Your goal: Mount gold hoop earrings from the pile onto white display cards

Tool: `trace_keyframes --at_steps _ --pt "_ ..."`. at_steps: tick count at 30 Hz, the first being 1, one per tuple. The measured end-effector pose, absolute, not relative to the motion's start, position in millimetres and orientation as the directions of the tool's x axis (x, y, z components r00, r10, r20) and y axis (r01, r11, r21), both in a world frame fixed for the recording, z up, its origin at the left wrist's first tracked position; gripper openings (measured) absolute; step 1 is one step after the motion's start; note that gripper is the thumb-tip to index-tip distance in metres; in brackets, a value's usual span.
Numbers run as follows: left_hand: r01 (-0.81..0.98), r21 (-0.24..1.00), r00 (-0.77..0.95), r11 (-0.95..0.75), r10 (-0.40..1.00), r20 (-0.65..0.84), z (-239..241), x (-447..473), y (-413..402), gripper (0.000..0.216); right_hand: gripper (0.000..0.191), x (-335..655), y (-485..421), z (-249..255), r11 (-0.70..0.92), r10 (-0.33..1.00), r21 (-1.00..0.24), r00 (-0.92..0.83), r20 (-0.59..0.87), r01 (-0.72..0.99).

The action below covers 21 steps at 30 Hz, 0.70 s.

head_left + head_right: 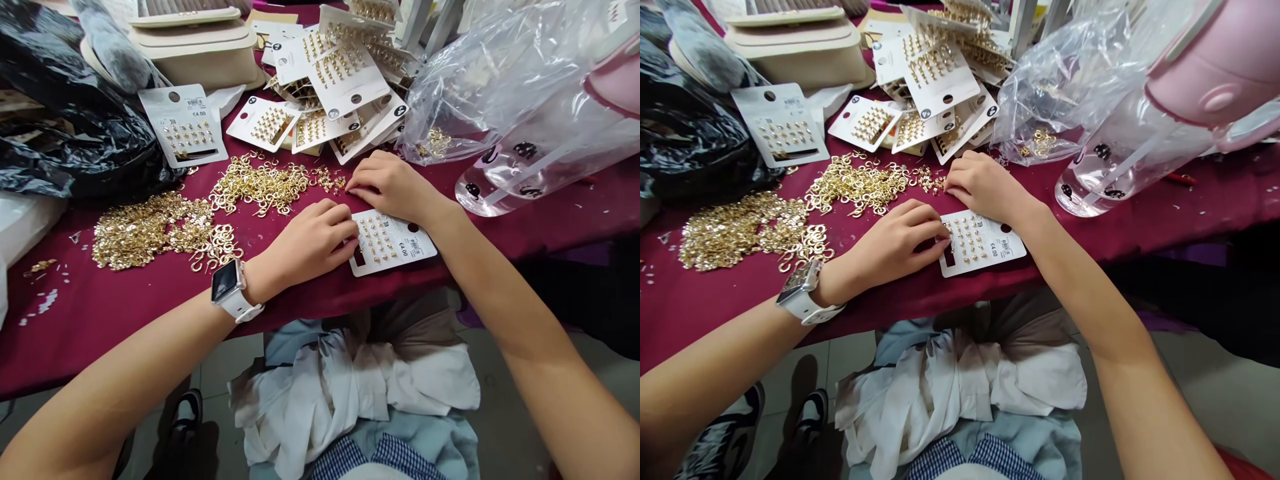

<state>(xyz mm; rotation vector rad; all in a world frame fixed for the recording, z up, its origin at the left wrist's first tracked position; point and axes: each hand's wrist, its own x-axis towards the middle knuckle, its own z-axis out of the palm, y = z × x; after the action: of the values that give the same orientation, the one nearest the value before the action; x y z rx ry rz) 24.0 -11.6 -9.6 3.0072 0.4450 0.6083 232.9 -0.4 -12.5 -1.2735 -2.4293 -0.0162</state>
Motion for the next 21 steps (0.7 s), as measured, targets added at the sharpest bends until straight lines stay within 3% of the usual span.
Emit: trace_keyframes --at_steps 9,21 --pt "0.277 0.092 0.887 -0.956 0.291 0.358 -9.3 24.3 -11.3 0.027 0.024 231.7 -3.3 -10.9 0.559 0.794 -0.172 -0.464 0.392 0.811" --pt "0.289 0.097 0.890 -0.952 0.305 0.340 -11.0 24.2 -11.3 0.027 0.028 231.5 -3.0 -12.2 0.563 0.799 -0.138 -0.494 0.342 0.815"
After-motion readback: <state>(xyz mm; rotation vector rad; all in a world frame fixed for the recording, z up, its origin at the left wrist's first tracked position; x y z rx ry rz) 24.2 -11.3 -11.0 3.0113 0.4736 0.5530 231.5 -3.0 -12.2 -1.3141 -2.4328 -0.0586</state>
